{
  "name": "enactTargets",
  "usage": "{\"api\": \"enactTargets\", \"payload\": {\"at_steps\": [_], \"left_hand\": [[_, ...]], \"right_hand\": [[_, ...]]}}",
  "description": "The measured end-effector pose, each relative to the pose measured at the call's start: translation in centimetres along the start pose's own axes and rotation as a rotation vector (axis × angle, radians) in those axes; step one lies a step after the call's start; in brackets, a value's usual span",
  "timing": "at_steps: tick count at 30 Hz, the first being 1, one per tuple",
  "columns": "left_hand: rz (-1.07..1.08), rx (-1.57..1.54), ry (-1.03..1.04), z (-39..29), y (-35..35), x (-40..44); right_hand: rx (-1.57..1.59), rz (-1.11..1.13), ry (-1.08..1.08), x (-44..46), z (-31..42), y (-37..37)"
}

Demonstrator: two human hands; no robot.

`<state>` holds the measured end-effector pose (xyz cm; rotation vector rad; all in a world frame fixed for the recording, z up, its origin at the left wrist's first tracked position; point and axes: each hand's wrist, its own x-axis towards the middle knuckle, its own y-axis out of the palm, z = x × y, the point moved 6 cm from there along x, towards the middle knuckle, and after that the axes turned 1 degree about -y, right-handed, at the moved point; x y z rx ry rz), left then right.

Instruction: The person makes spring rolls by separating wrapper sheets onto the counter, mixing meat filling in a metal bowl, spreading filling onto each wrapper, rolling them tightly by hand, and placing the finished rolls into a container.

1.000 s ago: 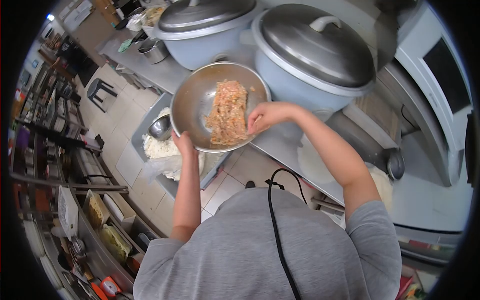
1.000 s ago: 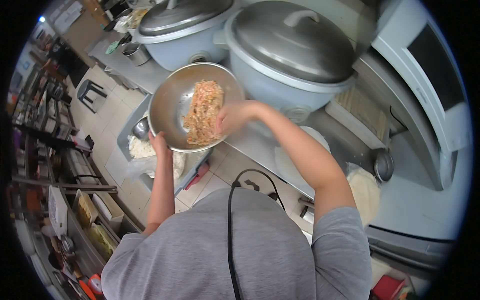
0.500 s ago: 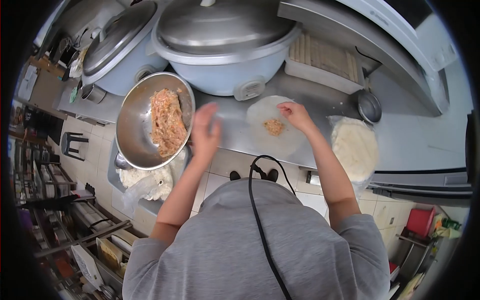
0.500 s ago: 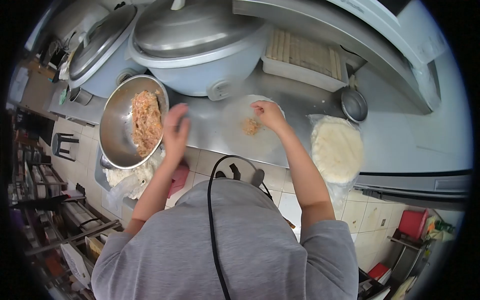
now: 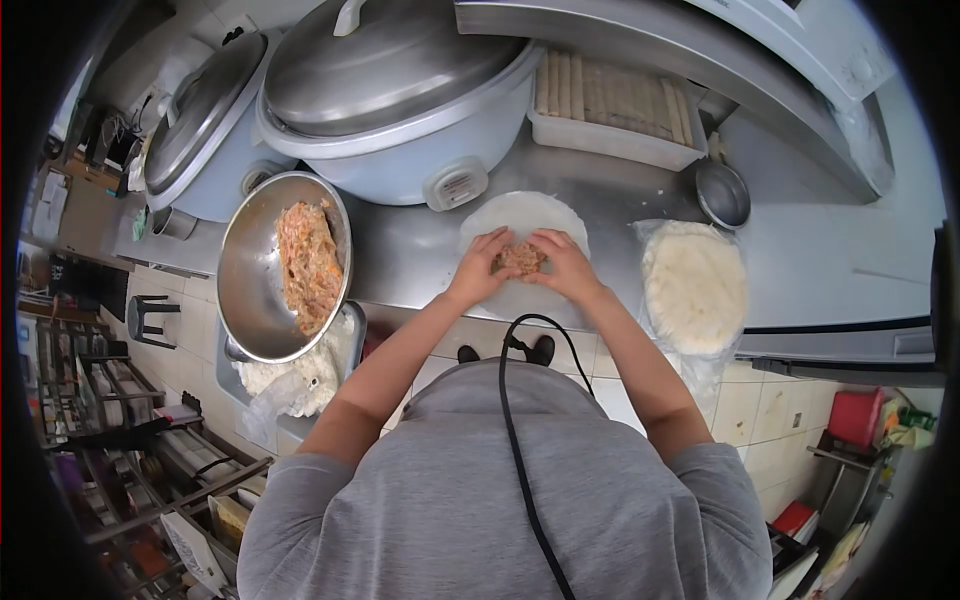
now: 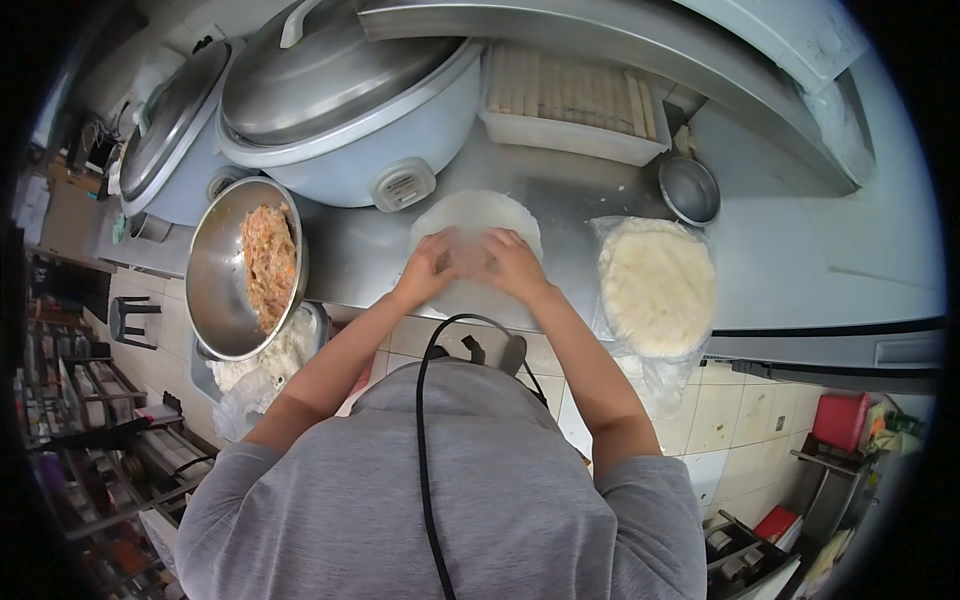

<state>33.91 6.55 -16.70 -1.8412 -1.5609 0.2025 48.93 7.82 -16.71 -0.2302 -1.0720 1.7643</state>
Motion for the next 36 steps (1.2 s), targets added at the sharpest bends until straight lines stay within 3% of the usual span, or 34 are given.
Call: {"api": "enactTargets", "payload": {"at_steps": [2,4,7,10,17,20,22,26,31,36], "left_hand": [[-0.054,-0.007,0.040,-0.6,-0.4,0.3],[0.182,-0.026,0.009,-0.1,1.2,0.4],[0.249,0.041,-0.006,0.3,1.5,0.0],[0.135,0.066,0.110,-1.2,0.1,-0.2],[0.149,0.074,-0.005,0.4,0.4,-0.2],[0.120,0.036,-0.052,0.6,-0.3,-0.4],[-0.092,0.002,0.018,-0.6,-1.9,-0.4],[-0.055,-0.049,-0.071,-0.1,-0.9,-0.6],[-0.048,0.091,-0.061,0.9,-1.4,-1.0],[-0.005,0.004,-0.106,0.0,-2.2,-1.0]], "right_hand": [[0.000,-0.070,-0.062,-0.1,-0.3,0.5],[0.124,0.106,-0.084,-0.1,0.3,1.9],[0.100,0.155,-0.032,-0.4,0.0,2.3],[0.048,0.110,0.046,-0.5,0.1,0.7],[-0.147,0.176,-0.013,-0.7,-1.7,2.0],[-0.116,0.095,-0.029,-0.6,-1.0,0.3],[-0.102,-0.063,-0.092,-0.2,0.7,-1.4],[-0.095,-0.018,-0.163,0.5,0.1,2.1],[-0.108,0.095,-0.056,1.2,0.5,1.9],[-0.095,0.118,-0.062,1.6,0.2,3.0]]}}
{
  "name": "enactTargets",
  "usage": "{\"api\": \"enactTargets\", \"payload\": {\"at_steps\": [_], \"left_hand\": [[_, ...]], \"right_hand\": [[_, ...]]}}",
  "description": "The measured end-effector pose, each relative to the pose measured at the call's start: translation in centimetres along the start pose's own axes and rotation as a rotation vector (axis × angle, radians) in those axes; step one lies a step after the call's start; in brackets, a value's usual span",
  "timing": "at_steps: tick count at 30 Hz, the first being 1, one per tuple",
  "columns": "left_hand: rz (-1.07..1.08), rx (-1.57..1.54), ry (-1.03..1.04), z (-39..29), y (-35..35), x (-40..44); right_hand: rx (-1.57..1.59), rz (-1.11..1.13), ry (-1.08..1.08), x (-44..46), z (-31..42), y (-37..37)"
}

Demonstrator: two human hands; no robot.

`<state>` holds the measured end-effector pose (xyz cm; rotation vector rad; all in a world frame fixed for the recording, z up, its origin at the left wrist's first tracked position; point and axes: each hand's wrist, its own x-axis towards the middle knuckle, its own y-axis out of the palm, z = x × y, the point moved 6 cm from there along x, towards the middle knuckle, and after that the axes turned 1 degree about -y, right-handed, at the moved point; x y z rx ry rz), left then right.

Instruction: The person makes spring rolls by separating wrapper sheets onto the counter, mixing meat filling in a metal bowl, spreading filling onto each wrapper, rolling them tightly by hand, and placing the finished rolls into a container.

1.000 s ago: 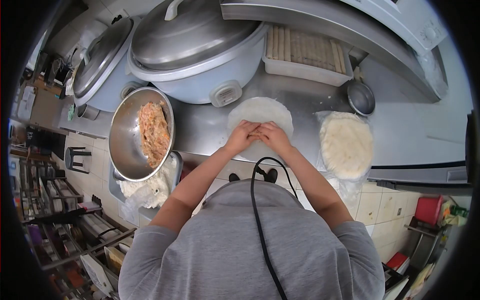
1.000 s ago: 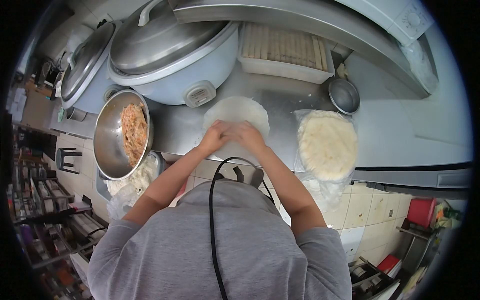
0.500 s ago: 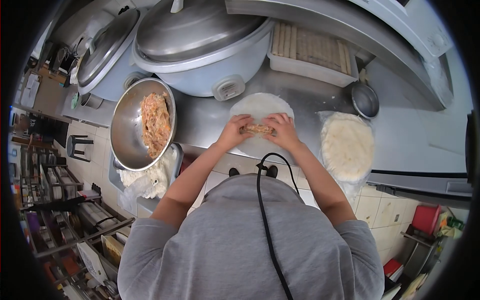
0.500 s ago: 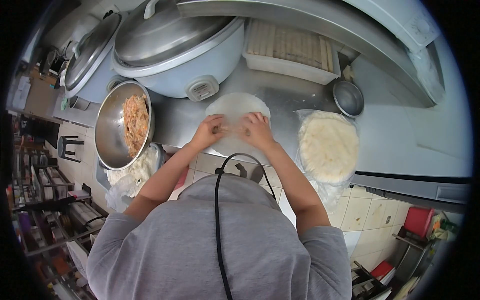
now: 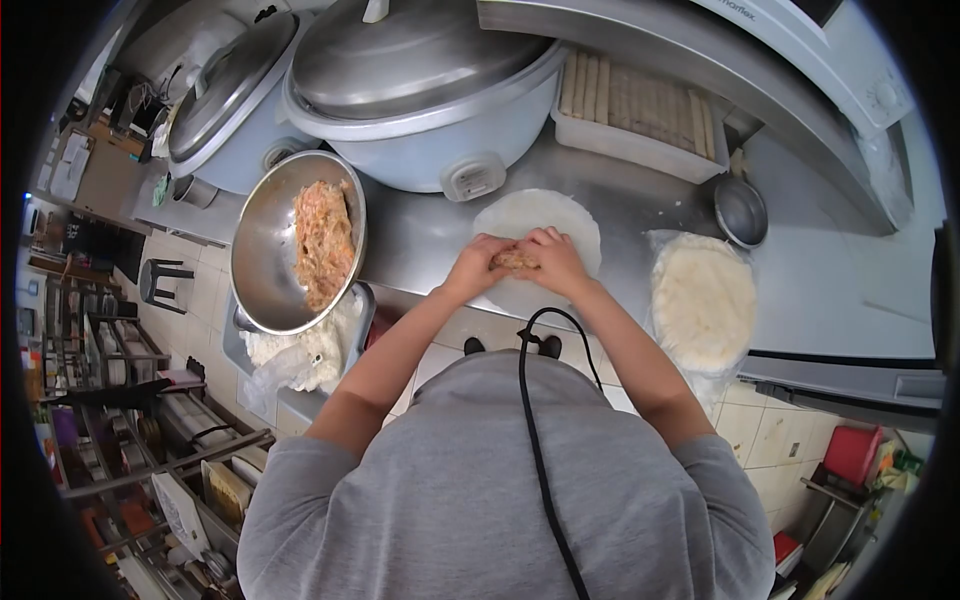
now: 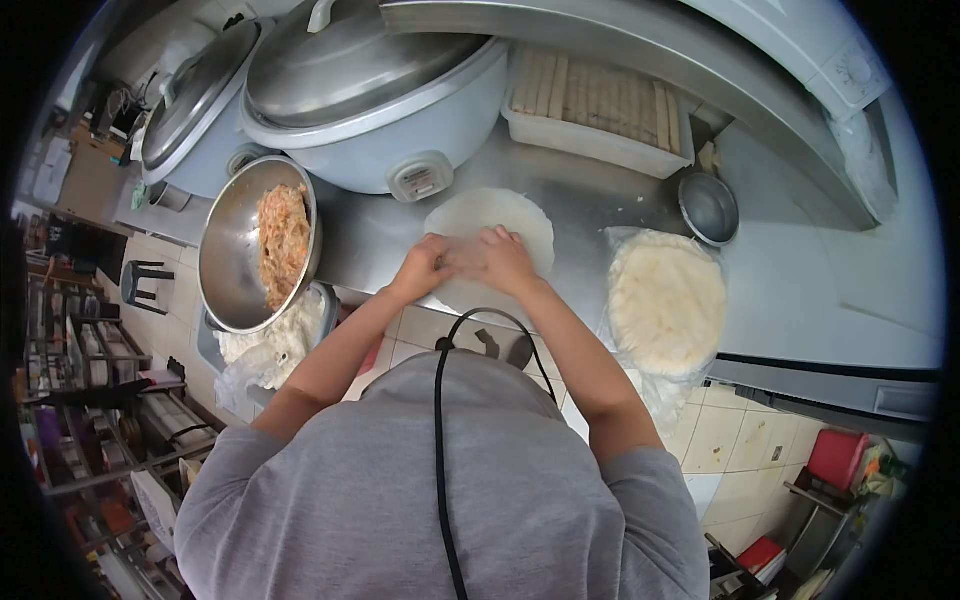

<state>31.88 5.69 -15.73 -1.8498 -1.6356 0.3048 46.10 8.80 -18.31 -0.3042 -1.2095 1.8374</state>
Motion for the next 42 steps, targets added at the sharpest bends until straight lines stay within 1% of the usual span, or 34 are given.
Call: {"api": "enactTargets", "payload": {"at_steps": [1,5,7,8,10,11,13,14,16,20,22,26,28,29,31,35,37,38,40,42], "left_hand": [[0.069,-0.009,-0.050,0.3,0.4,-0.1],[0.064,0.021,0.002,0.3,0.2,-0.4],[-0.060,0.014,0.108,-0.6,-0.7,-0.6],[-0.060,0.016,0.103,-0.2,-0.7,-0.8],[-0.016,0.058,-0.003,1.2,-0.1,-0.5],[-0.017,0.058,-0.002,1.7,-0.1,-0.7],[-0.020,0.125,0.054,1.4,-0.4,-0.9],[-0.022,0.125,0.053,1.4,-0.5,-1.0],[-0.145,0.041,0.093,0.4,-1.7,-1.1],[-0.145,0.023,0.046,0.6,-1.3,-0.7],[-0.073,0.056,-0.013,1.7,-0.4,-0.6],[-0.049,0.029,0.008,2.0,-1.2,-0.6],[-0.058,0.004,0.041,1.3,-1.8,-0.8],[-0.054,0.006,0.040,1.3,-1.7,-0.9],[-0.038,0.048,0.030,2.1,-1.2,-0.9],[-0.037,0.063,0.035,2.1,-1.2,-0.9],[-0.180,0.125,0.104,-0.4,-2.1,-0.5],[-0.173,0.123,0.106,-0.7,-1.4,-0.2],[-0.041,-0.006,0.038,-0.2,0.9,0.6],[-0.040,0.013,0.014,-0.1,1.5,1.0]], "right_hand": [[-0.042,0.069,-0.033,0.0,-0.2,1.0],[-0.027,0.081,-0.057,0.1,-0.3,1.1],[-0.007,0.003,-0.063,0.3,1.4,-1.0],[-0.002,0.006,-0.064,0.5,1.6,-0.4],[-0.005,0.060,-0.046,1.2,1.4,1.0],[-0.006,0.060,-0.046,1.1,1.2,1.2],[-0.028,-0.029,-0.089,1.0,1.5,0.3],[-0.028,-0.029,-0.091,0.7,1.5,0.1],[-0.011,-0.128,-0.065,0.5,2.1,-1.9],[-0.003,-0.072,-0.084,0.4,0.4,0.7],[-0.037,-0.045,-0.099,0.7,0.7,1.0],[-0.060,-0.020,-0.041,1.2,1.5,-0.3],[-0.052,-0.096,-0.044,1.5,2.5,-0.2],[-0.049,-0.097,-0.041,1.7,2.7,0.3],[0.002,0.073,-0.027,2.1,2.7,2.0],[-0.044,0.023,-0.058,1.0,1.8,0.2],[-0.046,-0.045,-0.009,0.2,1.6,-1.2],[-0.046,-0.048,-0.001,-0.1,1.0,-0.8],[-0.059,0.013,-0.004,-0.4,0.1,0.6],[-0.060,0.021,0.009,-0.7,-0.9,0.4]]}}
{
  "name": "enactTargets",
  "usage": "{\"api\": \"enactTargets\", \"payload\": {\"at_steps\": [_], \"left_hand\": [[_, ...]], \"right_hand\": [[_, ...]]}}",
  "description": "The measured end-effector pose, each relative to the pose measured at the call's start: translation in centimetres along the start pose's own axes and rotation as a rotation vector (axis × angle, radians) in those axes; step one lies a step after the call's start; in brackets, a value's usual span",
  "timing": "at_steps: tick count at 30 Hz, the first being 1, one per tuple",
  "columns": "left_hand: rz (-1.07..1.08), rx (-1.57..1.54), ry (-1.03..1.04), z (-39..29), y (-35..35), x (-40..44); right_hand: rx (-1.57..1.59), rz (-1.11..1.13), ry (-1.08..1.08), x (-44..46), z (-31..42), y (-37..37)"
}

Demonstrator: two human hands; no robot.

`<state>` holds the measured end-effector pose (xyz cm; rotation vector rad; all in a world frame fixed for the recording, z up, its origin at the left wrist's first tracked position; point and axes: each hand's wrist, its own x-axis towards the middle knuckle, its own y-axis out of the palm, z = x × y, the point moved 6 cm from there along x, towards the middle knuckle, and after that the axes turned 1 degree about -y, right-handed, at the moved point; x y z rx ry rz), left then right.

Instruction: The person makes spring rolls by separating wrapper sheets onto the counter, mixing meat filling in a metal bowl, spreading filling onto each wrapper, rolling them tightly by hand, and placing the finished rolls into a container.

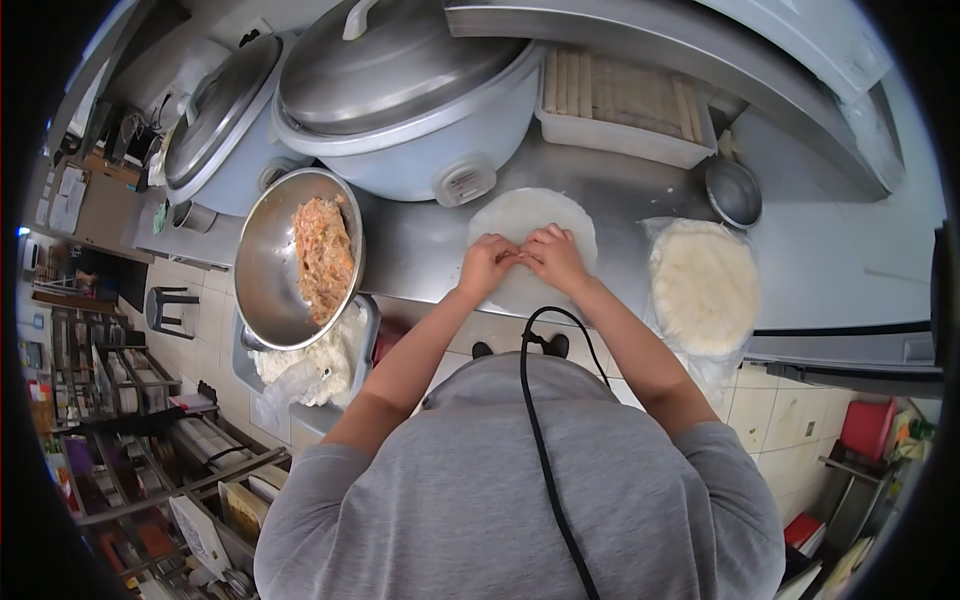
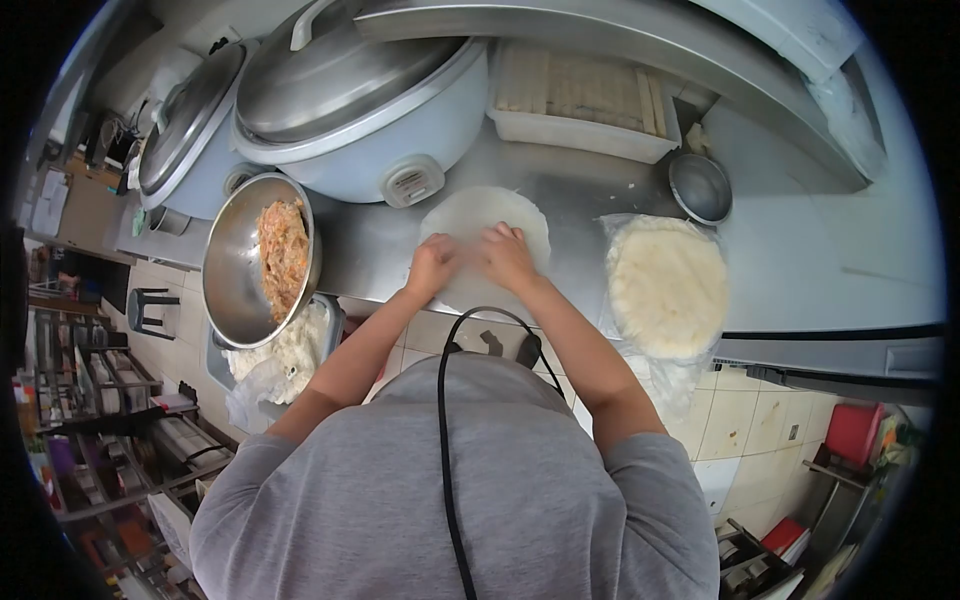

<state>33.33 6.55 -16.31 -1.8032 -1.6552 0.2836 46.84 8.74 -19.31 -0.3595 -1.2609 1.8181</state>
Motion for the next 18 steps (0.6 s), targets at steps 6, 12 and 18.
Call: {"api": "enactTargets", "payload": {"at_steps": [6,12,18], "left_hand": [[0.025,0.107,0.025,-1.6,1.2,1.0],[0.057,0.092,0.025,-1.5,2.3,1.4],[0.069,0.126,0.002,-1.8,2.8,1.7]], "right_hand": [[0.018,-0.007,0.020,-1.1,-1.1,-0.9],[0.034,-0.101,0.008,-2.1,-1.8,-3.2],[0.180,-0.094,0.073,-3.1,-5.1,-2.0]]}}
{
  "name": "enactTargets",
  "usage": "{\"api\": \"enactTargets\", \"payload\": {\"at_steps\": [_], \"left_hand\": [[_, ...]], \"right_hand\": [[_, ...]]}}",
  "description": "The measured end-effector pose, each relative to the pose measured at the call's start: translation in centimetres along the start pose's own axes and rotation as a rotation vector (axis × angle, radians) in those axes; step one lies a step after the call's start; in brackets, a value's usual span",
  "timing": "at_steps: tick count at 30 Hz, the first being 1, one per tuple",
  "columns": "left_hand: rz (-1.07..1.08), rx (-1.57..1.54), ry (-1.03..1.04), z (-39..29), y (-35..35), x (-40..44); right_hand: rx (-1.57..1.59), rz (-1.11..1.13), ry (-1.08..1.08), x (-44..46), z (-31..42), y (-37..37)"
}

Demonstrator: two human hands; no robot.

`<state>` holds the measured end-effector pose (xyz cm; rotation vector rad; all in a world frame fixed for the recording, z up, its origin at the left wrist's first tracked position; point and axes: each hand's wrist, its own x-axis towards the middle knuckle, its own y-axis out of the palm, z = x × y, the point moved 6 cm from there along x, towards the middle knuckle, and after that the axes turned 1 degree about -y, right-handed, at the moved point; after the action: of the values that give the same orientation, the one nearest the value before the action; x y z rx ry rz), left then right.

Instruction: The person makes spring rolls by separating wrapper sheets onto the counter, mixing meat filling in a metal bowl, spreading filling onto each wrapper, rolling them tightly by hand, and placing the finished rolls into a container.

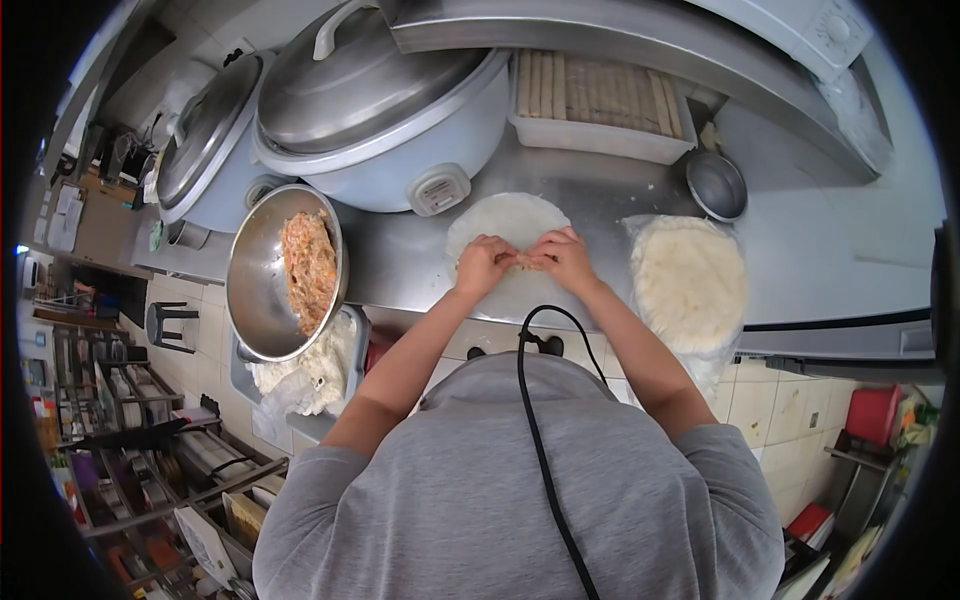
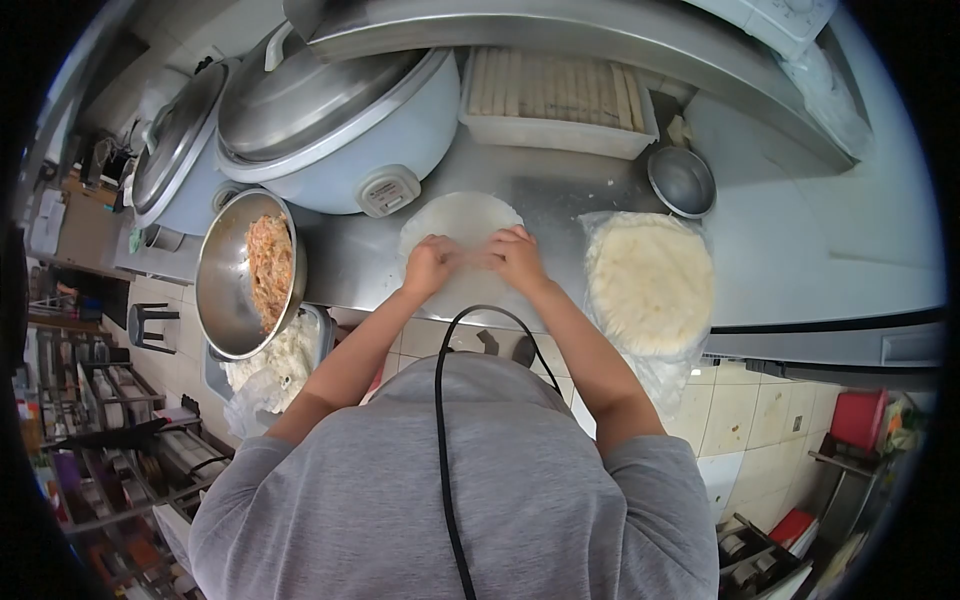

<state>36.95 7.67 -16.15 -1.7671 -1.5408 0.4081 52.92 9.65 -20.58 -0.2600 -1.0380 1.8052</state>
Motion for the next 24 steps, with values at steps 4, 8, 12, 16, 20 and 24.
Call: {"api": "enactTargets", "payload": {"at_steps": [4,8,12,16,20,24], "left_hand": [[-0.044,-0.015,0.018,-0.7,-0.3,0.2],[-0.019,-0.093,-0.001,-0.6,1.6,0.5],[-0.020,-0.128,-0.015,-0.8,1.8,0.8],[-0.007,-0.063,0.012,-2.1,2.8,1.2],[0.007,-0.080,0.023,-2.6,3.2,1.7],[-0.002,-0.129,0.019,-3.5,3.8,2.2]], "right_hand": [[-0.038,-0.143,0.019,0.2,2.4,-2.2],[-0.143,0.054,-0.037,0.6,1.2,0.7],[-0.114,-0.008,-0.070,0.1,1.8,-1.5],[-0.095,0.044,-0.033,-0.3,0.7,-1.8],[-0.108,-0.002,-0.048,-0.8,0.4,-2.6],[-0.092,-0.053,0.006,-1.2,0.2,-3.6]]}}
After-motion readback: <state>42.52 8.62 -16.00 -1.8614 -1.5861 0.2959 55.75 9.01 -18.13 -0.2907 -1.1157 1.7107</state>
